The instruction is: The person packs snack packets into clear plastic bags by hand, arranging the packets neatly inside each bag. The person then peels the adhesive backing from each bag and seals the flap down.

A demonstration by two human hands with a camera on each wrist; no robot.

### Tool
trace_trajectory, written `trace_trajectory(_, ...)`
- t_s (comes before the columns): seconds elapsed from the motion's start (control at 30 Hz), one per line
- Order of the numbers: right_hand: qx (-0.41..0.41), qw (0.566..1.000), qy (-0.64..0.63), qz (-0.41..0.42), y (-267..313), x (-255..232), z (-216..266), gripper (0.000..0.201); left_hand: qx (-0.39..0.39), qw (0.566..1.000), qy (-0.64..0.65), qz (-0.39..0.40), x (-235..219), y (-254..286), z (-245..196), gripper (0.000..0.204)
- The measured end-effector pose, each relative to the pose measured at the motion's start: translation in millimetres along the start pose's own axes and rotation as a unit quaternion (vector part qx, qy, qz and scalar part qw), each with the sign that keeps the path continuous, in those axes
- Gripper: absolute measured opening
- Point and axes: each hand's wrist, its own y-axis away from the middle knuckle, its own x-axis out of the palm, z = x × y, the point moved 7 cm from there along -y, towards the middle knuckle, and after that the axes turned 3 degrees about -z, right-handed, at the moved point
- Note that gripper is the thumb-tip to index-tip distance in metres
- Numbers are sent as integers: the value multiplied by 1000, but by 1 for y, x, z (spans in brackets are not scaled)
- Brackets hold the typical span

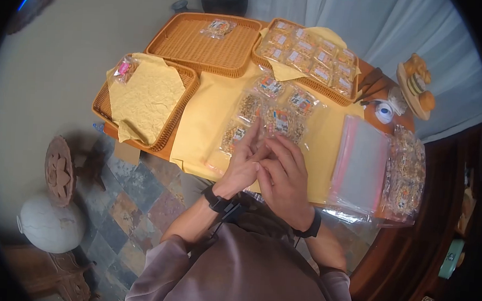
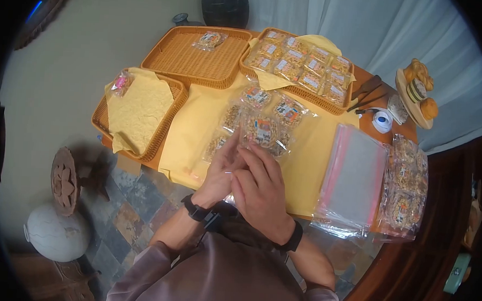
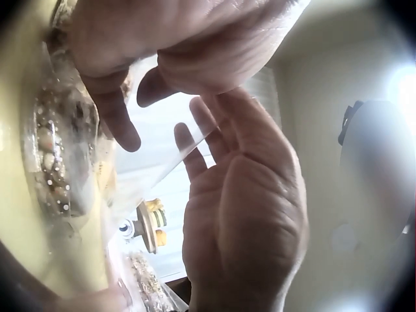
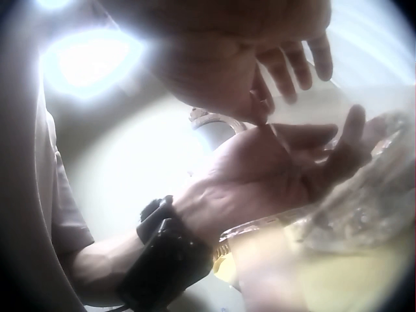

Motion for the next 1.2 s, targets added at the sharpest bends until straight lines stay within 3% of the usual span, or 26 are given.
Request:
trace_trajectory(0.23,-3,999,-33,-34,3,-5,-4,17,-26,995,-71,64,9,-42,14,76)
trace_trajectory(0.3,-1,998,-41,-43,8,-9,-6,18,-5,998,-56,2,15,-49,5,72)
trace_trajectory(0.4,9,998,-43,-47,23,-17,-17,18,35,998,-49,-19,10,-46,12,68)
trace_trajectory(0.53,79,995,-20,-60,48,-24,-48,16,51,997,-63,-3,17,-56,7,66)
trace_trajectory(0.6,107,992,-5,-62,58,-29,-58,15,-20,998,-55,24,28,-63,2,68)
trace_trajectory(0.77,160,984,19,-70,85,-37,-71,13,10,1000,-25,12,21,-62,-1,71)
trace_trajectory(0.9,171,982,31,-77,99,-39,-73,13,24,999,-30,12,11,-45,10,69)
trace_trajectory(1.13,121,988,83,-48,104,-37,-66,16,-10,996,-83,-10,7,-43,7,63)
trace_trajectory(1.2,109,989,87,-50,102,-36,-67,16,47,989,23,135,8,-4,-6,61)
